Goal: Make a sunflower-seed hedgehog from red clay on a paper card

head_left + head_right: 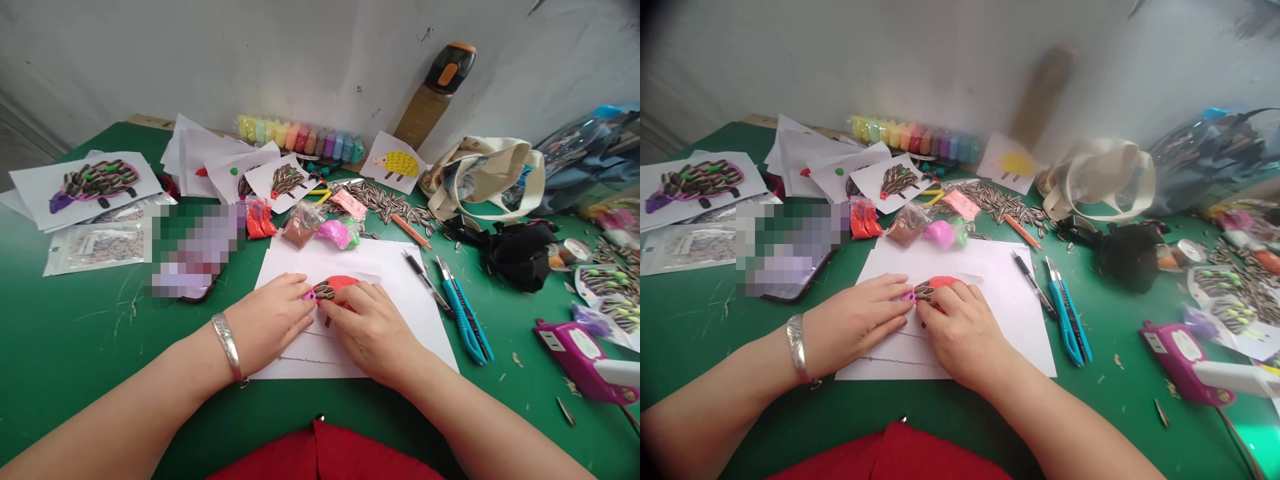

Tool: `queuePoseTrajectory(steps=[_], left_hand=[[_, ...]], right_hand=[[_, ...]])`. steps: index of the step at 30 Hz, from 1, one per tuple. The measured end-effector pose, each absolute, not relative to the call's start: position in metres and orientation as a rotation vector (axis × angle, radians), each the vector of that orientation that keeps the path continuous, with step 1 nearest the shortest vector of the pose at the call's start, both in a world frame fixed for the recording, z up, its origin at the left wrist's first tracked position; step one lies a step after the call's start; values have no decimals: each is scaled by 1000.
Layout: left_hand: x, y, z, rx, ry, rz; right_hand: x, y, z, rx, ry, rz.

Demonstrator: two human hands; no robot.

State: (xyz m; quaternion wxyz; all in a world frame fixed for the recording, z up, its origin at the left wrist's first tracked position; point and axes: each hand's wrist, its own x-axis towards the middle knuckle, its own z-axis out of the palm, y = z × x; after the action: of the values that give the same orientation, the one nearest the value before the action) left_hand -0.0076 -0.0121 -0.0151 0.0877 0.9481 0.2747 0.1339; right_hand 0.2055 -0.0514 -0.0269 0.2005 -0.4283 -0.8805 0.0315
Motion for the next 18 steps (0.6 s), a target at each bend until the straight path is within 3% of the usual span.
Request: queuePoseTrajectory(steps=[10, 18], left_hand=[[-8, -12, -13, 2806, 804, 404], [-12, -10, -9, 2759, 826, 460]], right_hand=[[211, -47, -21, -1188, -2374, 161], [259, -17, -1, -1616, -2084, 150]])
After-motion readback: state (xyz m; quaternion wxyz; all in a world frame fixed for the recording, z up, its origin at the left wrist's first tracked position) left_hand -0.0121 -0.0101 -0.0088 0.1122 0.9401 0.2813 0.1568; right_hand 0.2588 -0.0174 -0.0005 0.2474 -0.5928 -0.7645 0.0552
